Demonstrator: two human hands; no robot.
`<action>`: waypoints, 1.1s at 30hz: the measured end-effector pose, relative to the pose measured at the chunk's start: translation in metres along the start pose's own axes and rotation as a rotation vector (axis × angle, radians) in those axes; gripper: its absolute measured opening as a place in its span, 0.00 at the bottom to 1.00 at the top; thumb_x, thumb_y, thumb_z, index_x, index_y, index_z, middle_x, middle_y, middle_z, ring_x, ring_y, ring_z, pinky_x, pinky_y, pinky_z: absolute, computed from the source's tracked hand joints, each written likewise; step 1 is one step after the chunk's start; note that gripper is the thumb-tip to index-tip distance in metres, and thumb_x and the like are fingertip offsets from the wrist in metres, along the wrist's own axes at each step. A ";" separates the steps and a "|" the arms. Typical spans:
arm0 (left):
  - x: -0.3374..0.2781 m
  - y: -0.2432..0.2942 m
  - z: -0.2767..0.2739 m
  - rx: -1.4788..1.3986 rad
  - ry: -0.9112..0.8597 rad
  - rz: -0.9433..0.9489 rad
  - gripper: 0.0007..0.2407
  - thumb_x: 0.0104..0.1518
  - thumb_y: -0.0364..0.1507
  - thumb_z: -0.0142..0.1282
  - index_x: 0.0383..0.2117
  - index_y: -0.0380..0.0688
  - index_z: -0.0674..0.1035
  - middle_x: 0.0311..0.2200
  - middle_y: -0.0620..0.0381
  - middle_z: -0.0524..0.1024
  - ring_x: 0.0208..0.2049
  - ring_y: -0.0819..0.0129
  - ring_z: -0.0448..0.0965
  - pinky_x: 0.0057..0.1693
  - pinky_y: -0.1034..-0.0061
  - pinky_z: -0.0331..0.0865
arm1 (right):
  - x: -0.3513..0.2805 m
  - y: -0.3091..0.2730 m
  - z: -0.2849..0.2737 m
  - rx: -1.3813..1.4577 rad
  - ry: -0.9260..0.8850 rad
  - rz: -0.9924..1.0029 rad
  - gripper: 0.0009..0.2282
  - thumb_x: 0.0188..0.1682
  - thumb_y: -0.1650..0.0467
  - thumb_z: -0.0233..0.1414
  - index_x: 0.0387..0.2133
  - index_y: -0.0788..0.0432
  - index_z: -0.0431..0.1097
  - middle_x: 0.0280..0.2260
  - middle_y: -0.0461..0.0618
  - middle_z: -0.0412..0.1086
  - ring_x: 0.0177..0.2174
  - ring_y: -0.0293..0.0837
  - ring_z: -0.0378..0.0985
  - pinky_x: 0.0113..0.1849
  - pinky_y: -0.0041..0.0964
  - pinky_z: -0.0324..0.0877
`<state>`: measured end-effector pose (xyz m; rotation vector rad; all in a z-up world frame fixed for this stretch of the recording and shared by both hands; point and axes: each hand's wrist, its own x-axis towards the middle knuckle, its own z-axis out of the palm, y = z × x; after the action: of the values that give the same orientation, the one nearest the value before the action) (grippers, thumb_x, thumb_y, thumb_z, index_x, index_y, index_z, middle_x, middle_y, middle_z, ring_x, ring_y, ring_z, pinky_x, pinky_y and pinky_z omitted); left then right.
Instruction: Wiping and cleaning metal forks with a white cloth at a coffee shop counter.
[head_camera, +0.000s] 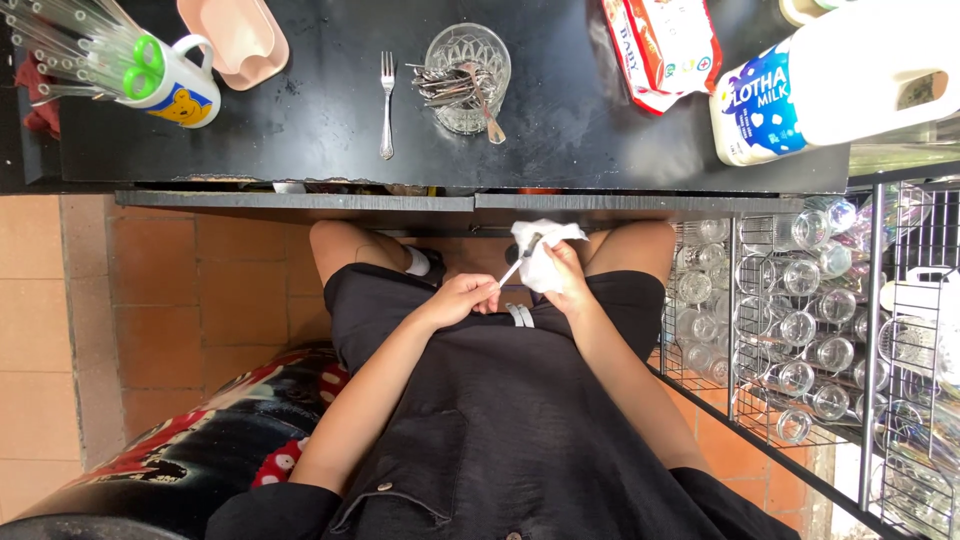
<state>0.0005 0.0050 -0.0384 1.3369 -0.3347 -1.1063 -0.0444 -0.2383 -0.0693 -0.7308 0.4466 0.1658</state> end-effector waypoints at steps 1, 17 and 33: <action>-0.002 0.004 0.001 -0.001 0.002 -0.001 0.14 0.69 0.34 0.45 0.27 0.42 0.77 0.26 0.63 0.77 0.27 0.78 0.71 0.38 0.81 0.67 | 0.001 0.001 -0.005 0.000 -0.001 0.002 0.09 0.57 0.70 0.49 0.45 0.61 0.72 0.37 0.48 0.76 0.34 0.38 0.80 0.36 0.33 0.77; 0.000 0.005 0.000 -0.029 -0.010 -0.014 0.15 0.70 0.36 0.44 0.26 0.44 0.76 0.27 0.63 0.76 0.28 0.77 0.71 0.40 0.80 0.68 | -0.002 0.013 0.002 -0.324 -0.125 -0.005 0.09 0.51 0.77 0.55 0.44 0.65 0.71 0.37 0.49 0.75 0.35 0.37 0.79 0.35 0.32 0.74; -0.019 0.054 0.024 0.682 0.189 0.148 0.10 0.60 0.34 0.56 0.26 0.43 0.84 0.25 0.56 0.82 0.28 0.67 0.81 0.36 0.73 0.71 | -0.002 0.002 0.016 -0.489 0.173 -0.191 0.07 0.55 0.72 0.56 0.30 0.65 0.75 0.25 0.44 0.75 0.23 0.30 0.70 0.25 0.26 0.63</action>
<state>-0.0029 -0.0026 0.0231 1.9633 -0.6988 -0.7519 -0.0415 -0.2261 -0.0597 -1.2695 0.5035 0.0296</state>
